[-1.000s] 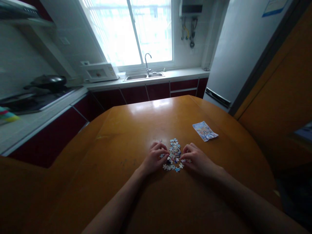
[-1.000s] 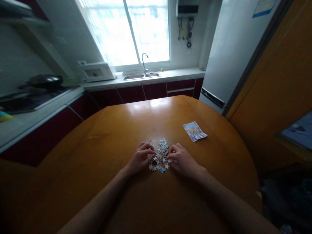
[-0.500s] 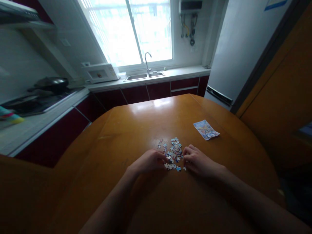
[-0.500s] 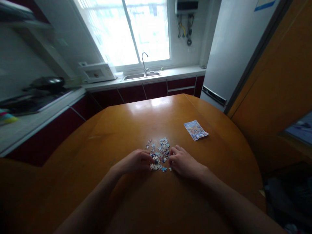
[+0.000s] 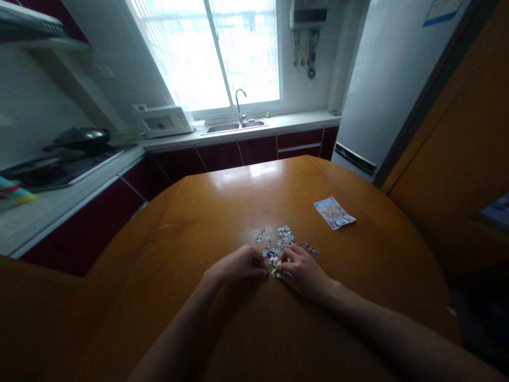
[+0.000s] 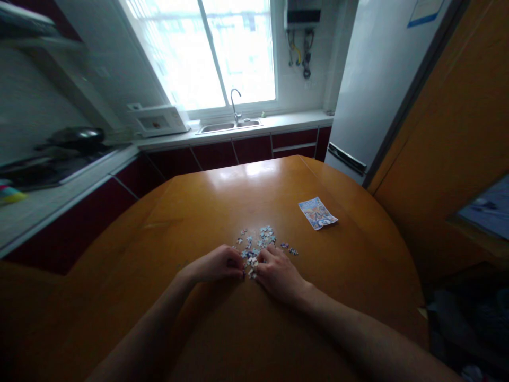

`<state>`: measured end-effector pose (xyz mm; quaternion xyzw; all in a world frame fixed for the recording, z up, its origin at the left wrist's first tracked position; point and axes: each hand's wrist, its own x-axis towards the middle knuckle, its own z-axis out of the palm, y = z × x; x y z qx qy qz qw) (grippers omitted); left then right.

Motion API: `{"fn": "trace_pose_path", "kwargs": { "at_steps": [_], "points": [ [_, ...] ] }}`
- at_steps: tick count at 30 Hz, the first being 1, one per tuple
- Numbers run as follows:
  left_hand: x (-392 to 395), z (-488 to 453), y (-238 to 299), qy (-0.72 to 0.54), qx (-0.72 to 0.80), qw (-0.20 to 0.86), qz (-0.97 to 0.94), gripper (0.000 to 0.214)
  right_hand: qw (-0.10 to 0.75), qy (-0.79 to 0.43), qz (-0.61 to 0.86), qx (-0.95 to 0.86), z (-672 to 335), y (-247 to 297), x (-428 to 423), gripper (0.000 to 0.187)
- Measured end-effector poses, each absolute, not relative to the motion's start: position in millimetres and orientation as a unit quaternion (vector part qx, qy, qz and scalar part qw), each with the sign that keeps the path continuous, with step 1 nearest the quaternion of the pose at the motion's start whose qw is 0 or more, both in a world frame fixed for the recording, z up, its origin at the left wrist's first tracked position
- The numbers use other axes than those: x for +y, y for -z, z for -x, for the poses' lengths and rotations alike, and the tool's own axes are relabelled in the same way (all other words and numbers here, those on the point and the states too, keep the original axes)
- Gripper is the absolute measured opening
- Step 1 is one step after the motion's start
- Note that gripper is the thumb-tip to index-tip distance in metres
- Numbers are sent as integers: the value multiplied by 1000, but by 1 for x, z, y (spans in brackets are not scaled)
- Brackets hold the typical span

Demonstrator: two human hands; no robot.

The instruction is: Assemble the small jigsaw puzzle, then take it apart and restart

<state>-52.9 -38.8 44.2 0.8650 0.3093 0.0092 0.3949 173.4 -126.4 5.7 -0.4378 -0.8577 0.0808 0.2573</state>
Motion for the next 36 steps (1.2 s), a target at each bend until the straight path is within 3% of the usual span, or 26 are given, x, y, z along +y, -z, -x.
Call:
{"fn": "trace_pose_path", "kwargs": {
  "at_steps": [5, 12, 21, 27, 31, 36],
  "points": [
    [-42, 49, -45, -61, 300, 397, -865, 17, 275, -83, 436, -853, -176, -12, -127, 17],
    [-49, 38, -41, -52, 247, 353, -901, 13, 247, -166, 385, -874, -180, -20, -138, 4],
    [-55, 31, -46, -62, 261, 285, -920, 8, 326, -174, 477, -798, -180, -13, -131, 11],
    [-54, 32, -45, -104, 246, 334, -904, 12, 339, -167, 472, -796, -179, -10, -131, 15],
    [-55, 33, -46, -107, 252, 390, -879, 15, 360, -166, 442, -804, -177, -7, -130, 5],
    [-57, 33, -44, -87, 272, 412, -865, 16, 395, -212, 455, -769, -173, -14, -133, 11]
  ]
}}
